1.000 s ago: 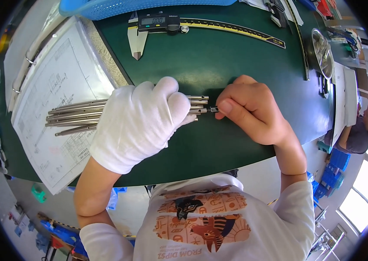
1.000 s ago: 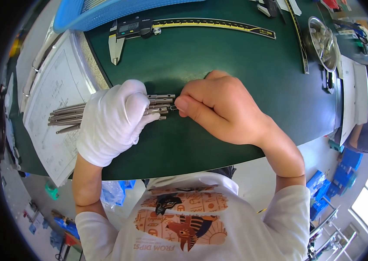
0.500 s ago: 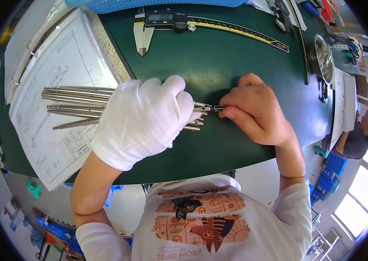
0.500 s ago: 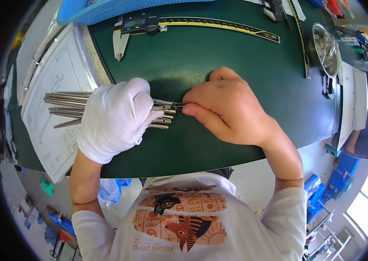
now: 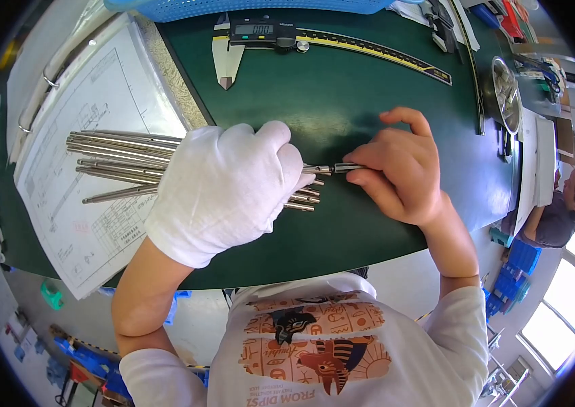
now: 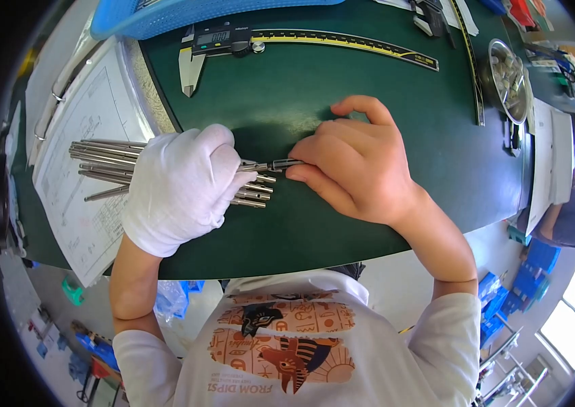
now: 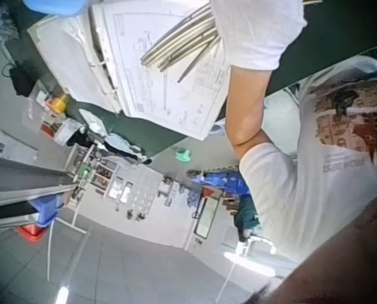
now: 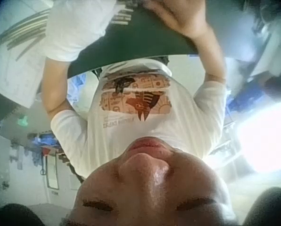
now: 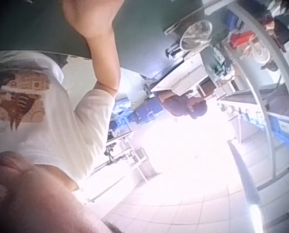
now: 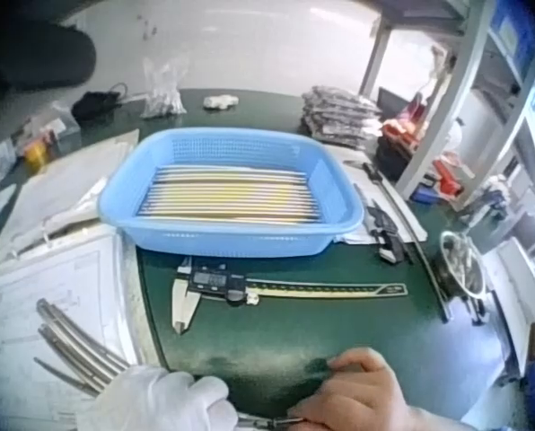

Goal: Inserting and checking small metal pins inside hollow metal tubes at a manufacturing workstation.

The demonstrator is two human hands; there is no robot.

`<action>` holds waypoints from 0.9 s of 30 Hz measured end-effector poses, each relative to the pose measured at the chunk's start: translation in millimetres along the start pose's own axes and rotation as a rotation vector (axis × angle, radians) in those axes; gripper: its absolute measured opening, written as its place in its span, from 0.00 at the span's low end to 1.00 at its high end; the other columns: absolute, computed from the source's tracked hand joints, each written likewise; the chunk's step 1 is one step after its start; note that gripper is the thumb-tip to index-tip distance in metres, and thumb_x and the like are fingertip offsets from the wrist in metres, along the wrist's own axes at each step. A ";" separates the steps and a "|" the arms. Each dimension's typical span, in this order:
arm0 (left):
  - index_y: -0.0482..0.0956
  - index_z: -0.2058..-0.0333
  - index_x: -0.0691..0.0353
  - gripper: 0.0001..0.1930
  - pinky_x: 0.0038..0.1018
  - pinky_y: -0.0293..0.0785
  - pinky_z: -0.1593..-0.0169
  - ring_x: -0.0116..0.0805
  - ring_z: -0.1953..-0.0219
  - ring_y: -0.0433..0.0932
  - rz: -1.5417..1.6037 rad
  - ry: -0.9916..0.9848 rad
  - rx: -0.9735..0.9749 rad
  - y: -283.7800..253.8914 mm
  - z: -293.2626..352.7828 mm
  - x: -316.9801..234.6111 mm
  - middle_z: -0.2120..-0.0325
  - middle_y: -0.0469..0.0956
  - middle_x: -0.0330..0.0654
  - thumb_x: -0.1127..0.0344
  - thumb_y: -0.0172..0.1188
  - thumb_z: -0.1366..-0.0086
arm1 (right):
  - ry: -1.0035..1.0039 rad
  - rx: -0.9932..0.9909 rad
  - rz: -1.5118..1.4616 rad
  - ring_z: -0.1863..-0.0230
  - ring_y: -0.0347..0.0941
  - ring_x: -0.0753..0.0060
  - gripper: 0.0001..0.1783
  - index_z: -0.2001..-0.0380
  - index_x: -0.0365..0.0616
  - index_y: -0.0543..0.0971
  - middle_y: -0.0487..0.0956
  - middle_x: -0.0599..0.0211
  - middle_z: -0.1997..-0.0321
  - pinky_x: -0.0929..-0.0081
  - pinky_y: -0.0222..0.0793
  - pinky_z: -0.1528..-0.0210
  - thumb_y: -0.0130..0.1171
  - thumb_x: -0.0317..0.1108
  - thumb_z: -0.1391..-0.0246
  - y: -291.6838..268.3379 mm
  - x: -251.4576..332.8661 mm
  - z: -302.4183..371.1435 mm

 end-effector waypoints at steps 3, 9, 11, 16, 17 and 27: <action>0.72 0.79 0.59 0.11 0.34 0.68 0.75 0.39 0.78 0.71 0.005 -0.006 0.006 0.1 0.5 0.5 0.75 0.69 0.39 0.61 0.65 0.53 | 0.032 0.014 -0.030 0.81 0.68 0.69 0.09 0.74 0.46 0.75 0.73 0.74 0.81 0.67 0.64 0.56 0.65 0.35 0.58 3.4 -0.8 -0.6; 0.73 0.82 0.59 0.12 0.34 0.67 0.76 0.38 0.79 0.71 0.031 -0.002 -0.025 0.1 0.6 0.1 0.75 0.69 0.37 0.60 0.65 0.54 | -0.080 -0.036 0.094 0.82 0.66 0.70 0.10 0.72 0.45 0.76 0.73 0.73 0.81 0.70 0.65 0.62 0.65 0.35 0.58 3.7 7.0 -1.9; 0.73 0.82 0.59 0.12 0.34 0.67 0.76 0.37 0.79 0.71 0.034 0.008 -0.033 0.8 1.1 -0.4 0.75 0.69 0.37 0.60 0.65 0.54 | -0.074 -0.003 0.051 0.82 0.65 0.70 0.10 0.72 0.44 0.76 0.73 0.73 0.81 0.70 0.65 0.64 0.65 0.35 0.58 3.7 4.8 -2.1; 0.73 0.83 0.58 0.11 0.34 0.67 0.75 0.37 0.79 0.70 0.053 -0.005 -0.052 3.4 3.5 0.7 0.75 0.69 0.36 0.61 0.65 0.54 | -0.055 0.040 -0.020 0.83 0.65 0.71 0.10 0.73 0.44 0.76 0.72 0.73 0.81 0.71 0.64 0.66 0.65 0.35 0.58 3.5 4.2 -5.0; 0.73 0.83 0.58 0.11 0.34 0.67 0.75 0.37 0.79 0.70 0.054 -0.008 -0.058 4.0 4.0 0.8 0.75 0.69 0.36 0.61 0.65 0.54 | -0.033 0.052 -0.009 0.83 0.65 0.71 0.10 0.73 0.44 0.76 0.72 0.74 0.82 0.71 0.63 0.65 0.65 0.35 0.58 0.7 5.7 -6.9; 0.73 0.83 0.58 0.10 0.33 0.67 0.74 0.35 0.78 0.69 0.043 -0.006 -0.067 4.1 3.4 0.2 0.75 0.68 0.35 0.61 0.65 0.56 | 0.049 -0.022 -0.112 0.82 0.66 0.71 0.08 0.72 0.45 0.78 0.73 0.74 0.82 0.70 0.63 0.61 0.65 0.33 0.58 1.9 0.7 -4.8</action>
Point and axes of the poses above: each hand's wrist, its own z-axis away from the middle knuckle, its own y-axis out of the palm, x = y × z, the point moved 4 cm from there along -z, towards the middle knuckle
